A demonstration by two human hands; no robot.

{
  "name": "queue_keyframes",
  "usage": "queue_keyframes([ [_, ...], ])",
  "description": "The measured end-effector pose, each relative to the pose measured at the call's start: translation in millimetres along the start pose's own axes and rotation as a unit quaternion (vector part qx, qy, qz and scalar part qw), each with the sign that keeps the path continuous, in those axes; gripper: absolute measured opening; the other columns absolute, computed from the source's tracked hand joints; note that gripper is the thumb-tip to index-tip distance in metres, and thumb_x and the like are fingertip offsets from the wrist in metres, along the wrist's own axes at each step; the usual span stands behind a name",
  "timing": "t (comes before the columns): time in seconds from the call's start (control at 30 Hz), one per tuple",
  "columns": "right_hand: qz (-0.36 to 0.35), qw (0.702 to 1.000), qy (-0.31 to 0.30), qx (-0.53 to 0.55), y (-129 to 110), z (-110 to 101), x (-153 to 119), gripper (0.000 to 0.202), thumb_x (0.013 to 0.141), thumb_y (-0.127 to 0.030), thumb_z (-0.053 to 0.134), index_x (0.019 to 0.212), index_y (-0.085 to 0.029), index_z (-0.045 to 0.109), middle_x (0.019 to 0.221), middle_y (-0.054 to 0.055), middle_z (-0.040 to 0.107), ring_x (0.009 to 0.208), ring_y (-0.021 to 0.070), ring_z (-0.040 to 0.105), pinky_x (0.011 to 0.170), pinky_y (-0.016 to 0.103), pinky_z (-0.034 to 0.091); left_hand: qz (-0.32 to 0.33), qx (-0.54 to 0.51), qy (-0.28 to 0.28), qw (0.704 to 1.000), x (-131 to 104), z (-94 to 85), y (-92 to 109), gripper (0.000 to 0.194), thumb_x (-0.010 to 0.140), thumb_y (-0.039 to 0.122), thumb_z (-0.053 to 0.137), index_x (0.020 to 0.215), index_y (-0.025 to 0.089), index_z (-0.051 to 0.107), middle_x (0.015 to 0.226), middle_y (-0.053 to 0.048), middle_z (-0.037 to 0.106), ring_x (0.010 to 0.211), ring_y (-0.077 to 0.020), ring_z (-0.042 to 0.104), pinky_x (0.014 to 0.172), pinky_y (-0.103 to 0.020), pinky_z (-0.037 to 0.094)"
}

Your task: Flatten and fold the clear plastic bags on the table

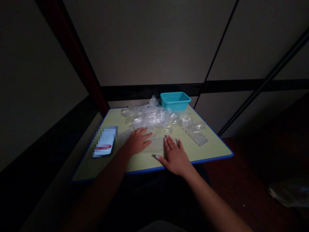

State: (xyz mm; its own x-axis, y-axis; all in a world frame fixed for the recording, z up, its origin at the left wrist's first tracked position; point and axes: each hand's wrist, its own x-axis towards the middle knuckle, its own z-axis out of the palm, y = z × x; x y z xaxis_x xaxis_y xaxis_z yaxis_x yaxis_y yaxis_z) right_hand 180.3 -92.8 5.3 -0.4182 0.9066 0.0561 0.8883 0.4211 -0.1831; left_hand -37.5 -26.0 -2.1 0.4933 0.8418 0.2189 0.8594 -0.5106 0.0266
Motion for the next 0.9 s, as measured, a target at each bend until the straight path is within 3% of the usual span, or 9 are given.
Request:
queue_keyframes([
  [0.2, -0.001, 1.000, -0.002, 0.007, 0, 0, 1, 0.093, 0.089, -0.071, 0.016, 0.147, 0.001, 0.021, 0.153, 0.020, 0.018, 0.144, 0.0278, 0.012, 0.115, 0.056, 0.006, 0.001, -0.019, 0.008, 1.000, -1, -3.9, 2, 0.048, 0.091, 0.042, 0.052, 0.133, 0.019, 0.054, 0.146, -0.014, 0.043, 0.133, -0.0304, 0.038, 0.108, -0.046, 0.031],
  [0.33, -0.006, 1.000, -0.009, 0.011, 0, -2, 1, 0.093, 0.089, -0.071, 0.017, 0.147, 0.001, 0.021, 0.153, 0.020, 0.019, 0.144, 0.0284, 0.013, 0.115, 0.055, 0.008, 0.054, -0.084, -0.012, 0.995, -2, -12.6, 8, 0.044, 0.093, 0.041, 0.049, 0.132, 0.022, 0.054, 0.147, -0.010, 0.043, 0.134, -0.0243, 0.040, 0.112, -0.044, 0.027],
  [0.47, -0.013, 1.000, -0.017, 0.013, 1, -4, 1, 0.091, 0.090, -0.069, 0.020, 0.147, 0.001, 0.022, 0.153, 0.020, 0.020, 0.144, 0.0283, 0.015, 0.115, 0.055, 0.010, 0.100, -0.140, -0.057, 0.983, -3, -14.9, 16, 0.047, 0.096, 0.041, 0.042, 0.140, 0.028, 0.043, 0.150, -0.004, 0.038, 0.139, -0.0193, 0.032, 0.114, -0.044, 0.020],
  [0.67, -0.014, 1.000, -0.016, 0.014, 2, -4, 1, 0.091, 0.089, -0.070, 0.020, 0.147, 0.000, 0.023, 0.153, 0.020, 0.019, 0.144, 0.0280, 0.014, 0.115, 0.053, 0.010, 0.083, -0.134, -0.120, 0.980, -4, -9.3, 21, 0.051, 0.097, 0.039, 0.037, 0.147, 0.029, 0.029, 0.154, -0.004, 0.028, 0.143, -0.0182, 0.024, 0.115, -0.045, 0.016],
  [0.9, -0.009, 1.000, -0.020, 0.021, 2, -4, 1, 0.093, 0.087, -0.073, 0.023, 0.148, -0.002, 0.021, 0.154, 0.019, 0.016, 0.144, 0.0276, 0.012, 0.115, 0.053, 0.008, 0.074, -0.094, -0.133, 0.984, -6, -3.2, 20, 0.053, 0.097, 0.038, 0.036, 0.148, 0.029, 0.026, 0.156, -0.004, 0.022, 0.144, -0.0189, 0.019, 0.115, -0.047, 0.014],
])
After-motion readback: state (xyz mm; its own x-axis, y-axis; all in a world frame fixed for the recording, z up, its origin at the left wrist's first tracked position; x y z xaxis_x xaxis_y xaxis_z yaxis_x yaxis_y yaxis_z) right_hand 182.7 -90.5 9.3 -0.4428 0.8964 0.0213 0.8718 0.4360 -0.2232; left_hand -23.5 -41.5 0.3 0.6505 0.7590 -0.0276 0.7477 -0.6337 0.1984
